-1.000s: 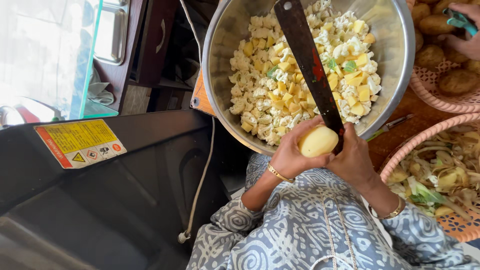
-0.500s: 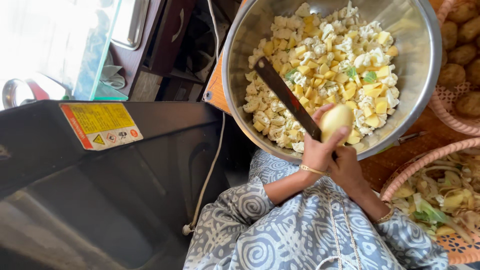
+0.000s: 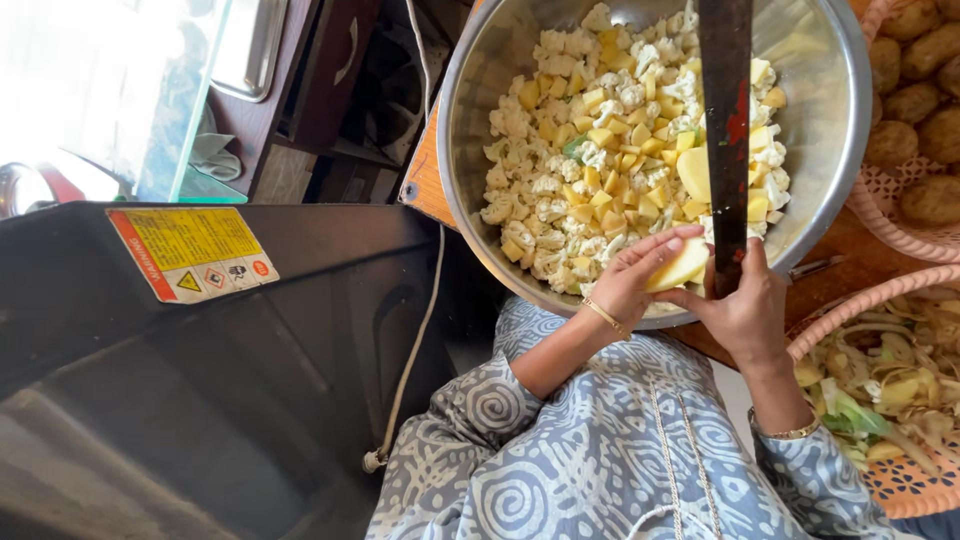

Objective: The person peels potatoes using a knife and cuts them into smaller pieces, placing the chopped potato pieces into a metal bowl containing cauliflower.

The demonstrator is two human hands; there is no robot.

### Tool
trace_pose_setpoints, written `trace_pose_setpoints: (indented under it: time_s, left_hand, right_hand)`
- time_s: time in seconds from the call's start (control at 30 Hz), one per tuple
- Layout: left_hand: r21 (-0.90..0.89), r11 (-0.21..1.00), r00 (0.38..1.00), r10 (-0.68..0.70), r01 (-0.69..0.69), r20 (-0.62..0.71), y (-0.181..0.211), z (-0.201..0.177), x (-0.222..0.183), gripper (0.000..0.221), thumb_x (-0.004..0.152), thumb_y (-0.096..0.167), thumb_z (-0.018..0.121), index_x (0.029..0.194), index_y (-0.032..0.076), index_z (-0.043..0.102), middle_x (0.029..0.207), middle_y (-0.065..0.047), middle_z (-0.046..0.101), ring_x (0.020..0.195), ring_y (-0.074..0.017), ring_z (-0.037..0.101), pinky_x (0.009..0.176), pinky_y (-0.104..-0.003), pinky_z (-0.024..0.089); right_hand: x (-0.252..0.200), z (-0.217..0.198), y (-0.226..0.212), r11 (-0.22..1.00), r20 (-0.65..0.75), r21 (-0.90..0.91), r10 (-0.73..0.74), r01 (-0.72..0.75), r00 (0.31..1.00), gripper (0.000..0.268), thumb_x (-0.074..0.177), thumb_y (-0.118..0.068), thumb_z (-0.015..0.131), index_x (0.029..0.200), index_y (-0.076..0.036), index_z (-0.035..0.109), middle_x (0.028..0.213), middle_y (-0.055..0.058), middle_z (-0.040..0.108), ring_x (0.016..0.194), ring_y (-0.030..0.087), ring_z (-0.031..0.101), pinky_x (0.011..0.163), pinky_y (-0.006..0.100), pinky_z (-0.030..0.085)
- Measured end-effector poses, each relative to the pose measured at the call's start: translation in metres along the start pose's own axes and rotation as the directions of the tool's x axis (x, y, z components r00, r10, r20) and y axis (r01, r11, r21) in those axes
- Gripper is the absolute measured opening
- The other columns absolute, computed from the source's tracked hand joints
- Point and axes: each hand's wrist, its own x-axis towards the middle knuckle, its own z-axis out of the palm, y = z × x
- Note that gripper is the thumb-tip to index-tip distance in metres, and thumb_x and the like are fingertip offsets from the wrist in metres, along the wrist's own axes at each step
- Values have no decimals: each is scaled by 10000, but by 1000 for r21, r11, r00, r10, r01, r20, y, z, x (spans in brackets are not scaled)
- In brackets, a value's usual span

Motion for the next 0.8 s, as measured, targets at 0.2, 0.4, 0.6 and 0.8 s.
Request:
trace_pose_setpoints:
  time_s: [0.2,0.4,0.6,0.8]
  left_hand:
    - [39,999,1000,22,-22,-6,-23,-1,7,306,1145,175,565,1393,13,643,1225,-75,691,1077,-131,679,874,-260,584]
    - [4,976,968,216,-218,-126,-39,14,3,352,1172,237,493,1408,3,609,1268,-80,672,1117,-138,648,983,-247,536]
    - [73,994,983,68,-81,169,10,8,11,512,1176,433,335,1551,111,468,1375,-187,647,1123,-225,659,1016,-345,540]
    - [364,932,924,-144,6,355,-4,-14,39,494,1161,428,396,1566,152,456,1417,-177,631,1267,-229,648,1129,-365,538]
  right_hand:
    - [-8,0,1,998,-18,39,-45,46,999,782,713,-451,915,1220,18,548,839,117,678,712,237,704,644,349,557]
    - [-28,26,20,990,80,132,-62,51,995,624,1007,-538,684,1233,37,594,884,134,673,776,236,689,649,335,508]
    - [-46,27,47,650,389,675,89,-349,917,581,963,-602,618,987,-21,611,626,3,530,483,67,457,438,230,357]
    - [-46,23,52,537,454,700,173,-470,874,586,976,-600,594,777,-54,526,531,-3,455,382,81,416,337,249,360]
